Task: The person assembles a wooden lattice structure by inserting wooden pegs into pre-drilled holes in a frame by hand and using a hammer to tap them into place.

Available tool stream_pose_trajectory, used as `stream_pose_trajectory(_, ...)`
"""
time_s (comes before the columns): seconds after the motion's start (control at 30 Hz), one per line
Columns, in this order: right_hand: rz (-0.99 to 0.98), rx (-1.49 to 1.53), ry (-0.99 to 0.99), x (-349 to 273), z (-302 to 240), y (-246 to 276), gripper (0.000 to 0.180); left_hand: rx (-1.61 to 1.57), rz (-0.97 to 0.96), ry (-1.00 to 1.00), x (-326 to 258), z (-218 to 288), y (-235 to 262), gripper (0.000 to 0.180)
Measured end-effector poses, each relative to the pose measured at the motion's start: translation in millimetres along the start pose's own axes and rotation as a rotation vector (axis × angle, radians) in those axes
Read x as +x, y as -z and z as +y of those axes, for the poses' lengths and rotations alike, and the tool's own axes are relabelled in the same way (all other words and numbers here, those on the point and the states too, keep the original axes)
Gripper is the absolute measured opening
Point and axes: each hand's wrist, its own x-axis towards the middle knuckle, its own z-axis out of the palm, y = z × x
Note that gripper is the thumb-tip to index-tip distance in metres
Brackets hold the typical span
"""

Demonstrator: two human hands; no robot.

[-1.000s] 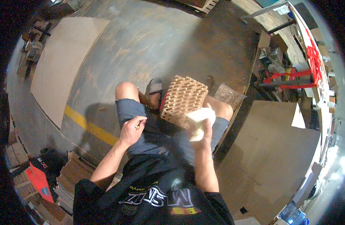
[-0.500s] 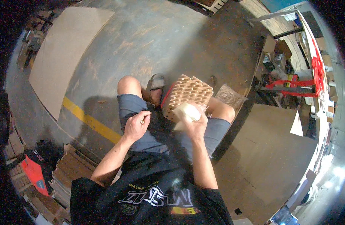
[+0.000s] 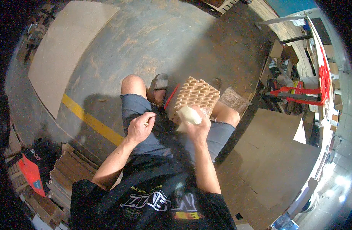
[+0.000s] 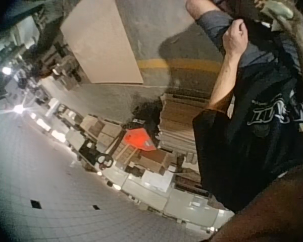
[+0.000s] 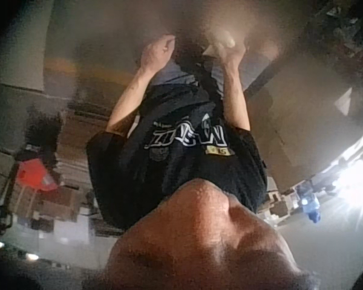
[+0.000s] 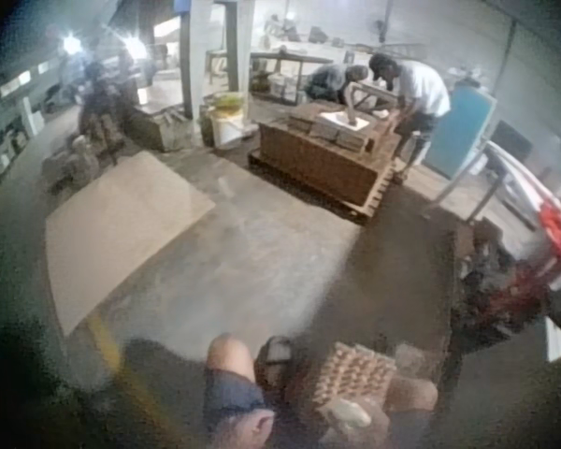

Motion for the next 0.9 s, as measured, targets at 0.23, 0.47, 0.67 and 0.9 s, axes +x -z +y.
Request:
stream_pose_trajectory(0.23,-0.027,-0.191,0.281,3.5,-5.2,0.8,0.041,0.021,-0.024,0.006,0.4,0.2,1.4,0.013)
stream_pose_trajectory(0.47,-0.128,-0.263,0.326,4.3,-30.3,3.6,0.044,0.017,-0.027,0.007,-1.5,-4.6,0.1,0.013)
stream_pose_trajectory(0.67,0.029,0.196,-0.044,0.9,-34.3,30.4,0.045,-0.009,-0.029,0.049,-1.3,0.7,1.5,0.013)
stream_pose_trajectory(0.9,0.030,1.121,-0.398,-2.8,-30.2,47.5,0.056,0.006,-0.049,0.019,-0.6,-2.7,1.7,0.014)
